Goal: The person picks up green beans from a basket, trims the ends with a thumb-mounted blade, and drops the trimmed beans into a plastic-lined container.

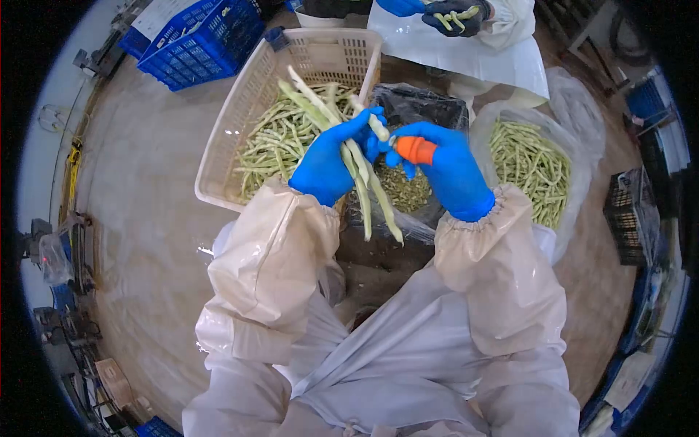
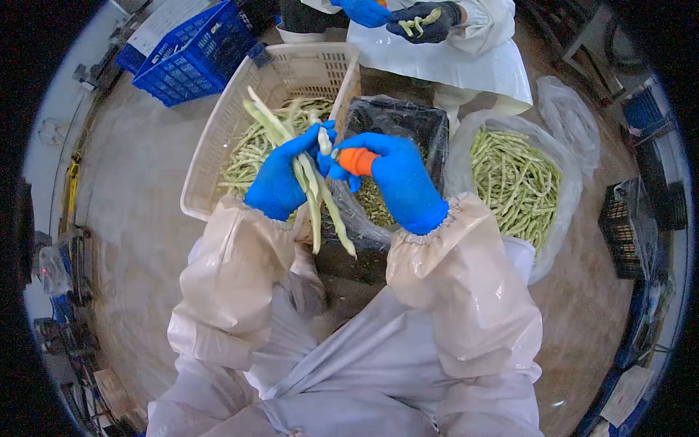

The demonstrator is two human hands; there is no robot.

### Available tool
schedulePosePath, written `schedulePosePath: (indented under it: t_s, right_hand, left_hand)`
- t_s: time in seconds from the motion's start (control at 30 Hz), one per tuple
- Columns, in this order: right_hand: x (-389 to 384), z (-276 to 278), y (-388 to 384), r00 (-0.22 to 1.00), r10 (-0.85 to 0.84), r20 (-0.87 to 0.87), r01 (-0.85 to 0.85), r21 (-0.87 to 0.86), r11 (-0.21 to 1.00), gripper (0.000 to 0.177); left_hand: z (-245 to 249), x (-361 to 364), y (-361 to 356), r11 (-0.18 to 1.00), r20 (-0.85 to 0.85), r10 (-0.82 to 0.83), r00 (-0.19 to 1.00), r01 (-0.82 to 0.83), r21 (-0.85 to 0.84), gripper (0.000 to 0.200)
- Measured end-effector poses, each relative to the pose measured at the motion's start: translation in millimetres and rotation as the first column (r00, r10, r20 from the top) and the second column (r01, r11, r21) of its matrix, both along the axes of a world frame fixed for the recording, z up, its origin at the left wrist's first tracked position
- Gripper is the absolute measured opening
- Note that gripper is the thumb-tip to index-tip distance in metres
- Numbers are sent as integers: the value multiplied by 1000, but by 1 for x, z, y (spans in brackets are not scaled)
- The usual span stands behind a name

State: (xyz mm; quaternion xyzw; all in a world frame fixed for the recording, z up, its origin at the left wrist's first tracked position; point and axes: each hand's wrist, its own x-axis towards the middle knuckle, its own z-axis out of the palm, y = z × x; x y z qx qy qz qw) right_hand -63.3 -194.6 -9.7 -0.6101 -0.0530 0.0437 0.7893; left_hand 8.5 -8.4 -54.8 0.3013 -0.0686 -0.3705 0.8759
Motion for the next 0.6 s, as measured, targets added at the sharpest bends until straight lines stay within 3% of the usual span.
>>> schedulePosePath:
  t_s: [0.07, 0.1, 0.13, 0.2, 0.33, 0.4, 0.43, 0.53, 0.6]
  right_hand:
    - [5, -5, -5, 994, 106, 24, -97, -260, 961, 17]
    - [8, -10, -9, 987, 158, 26, -136, -386, 912, 18]
    - [11, -19, -13, 991, 12, 133, 61, -531, 845, 19]
    - [17, -39, -20, 895, -202, 397, 438, -699, 565, 21]
    - [25, -41, -47, 839, -215, 499, 542, -742, 395, 26]
    - [26, -40, -51, 765, -118, 633, 632, -703, 326, 28]
    - [26, -42, -51, 771, -137, 622, 624, -695, 358, 29]
    - [28, -43, -52, 785, -187, 591, 602, -655, 457, 30]
    - [27, -33, -50, 793, -219, 569, 587, -615, 526, 30]
  left_hand:
    - [23, -13, -7, 990, -50, 10, 999, -3, 138, 39]
    - [35, -20, -12, 965, 16, 36, 999, -39, 260, 41]
    - [37, -19, -11, 953, 58, -3, 998, -14, 303, 41]
    - [39, -13, -4, 921, 135, -81, 987, 22, 389, 42]
    - [40, 12, 31, 824, 223, 72, 972, -184, 537, 42]
    - [37, 23, 47, 400, 479, 242, 844, -536, 744, 32]
    - [35, 26, 51, 128, 614, 261, 745, -657, 743, 29]
    - [27, 33, 50, 20, 675, 100, 731, -679, 734, 30]
    - [42, 12, 32, 426, 530, -17, 848, -473, 771, 41]
